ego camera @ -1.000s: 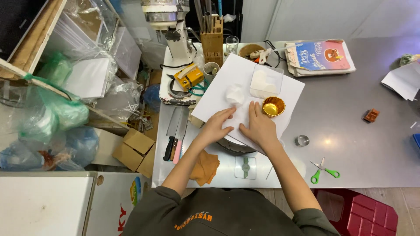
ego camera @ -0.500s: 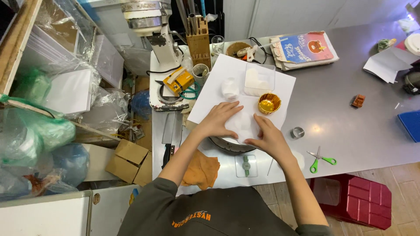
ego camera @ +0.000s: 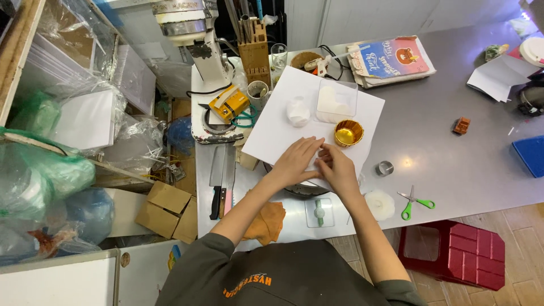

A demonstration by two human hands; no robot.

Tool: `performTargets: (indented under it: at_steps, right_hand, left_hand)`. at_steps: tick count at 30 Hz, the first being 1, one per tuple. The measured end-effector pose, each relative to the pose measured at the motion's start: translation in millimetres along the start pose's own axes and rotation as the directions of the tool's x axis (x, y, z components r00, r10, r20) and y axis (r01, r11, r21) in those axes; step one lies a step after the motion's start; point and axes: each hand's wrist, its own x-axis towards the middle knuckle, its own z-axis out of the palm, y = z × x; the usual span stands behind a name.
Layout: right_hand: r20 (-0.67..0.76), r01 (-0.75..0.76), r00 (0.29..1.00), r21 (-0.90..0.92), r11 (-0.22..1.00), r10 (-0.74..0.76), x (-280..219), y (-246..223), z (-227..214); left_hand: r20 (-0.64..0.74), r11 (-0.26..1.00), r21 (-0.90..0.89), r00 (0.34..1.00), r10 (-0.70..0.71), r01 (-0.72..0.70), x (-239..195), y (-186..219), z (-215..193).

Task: Assembling a decorative white rose using wafer paper petals and edible glue.

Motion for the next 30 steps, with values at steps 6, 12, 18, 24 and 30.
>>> performTargets:
  at_steps: [6, 12, 18, 24, 30]
  right_hand:
    - [-0.039, -0.058, 0.997, 0.122, 0.991, 0.063, -14.8, 2.0, -12.7]
    - [-0.030, -0.022, 0.999, 0.162, 0.986, 0.027, -24.7, 4.2, -23.2]
    - [-0.047, 0.014, 0.999, 0.144, 0.989, -0.007, -24.4, 9.8, -23.4]
    - [-0.055, 0.018, 0.998, 0.122, 0.992, -0.012, -23.0, 12.9, -26.7]
    - [-0.061, 0.019, 0.998, 0.100, 0.995, -0.013, -22.9, 9.7, -27.6]
  left_hand:
    - [-0.007, 0.997, 0.073, 1.000, -0.007, 0.007, -4.6, 2.8, -1.0]
    - [-0.179, 0.941, 0.279, 0.952, 0.248, -0.193, -10.9, 25.9, -19.7]
    - [-0.162, 0.849, 0.436, 0.901, 0.402, -0.300, -35.4, 8.5, 6.8]
    - [-0.169, 0.809, 0.347, 0.817, 0.552, -0.475, -33.6, 7.2, -1.7]
    - [-0.184, 0.831, 0.300, 0.827, 0.531, -0.468, -33.9, 7.0, -7.5]
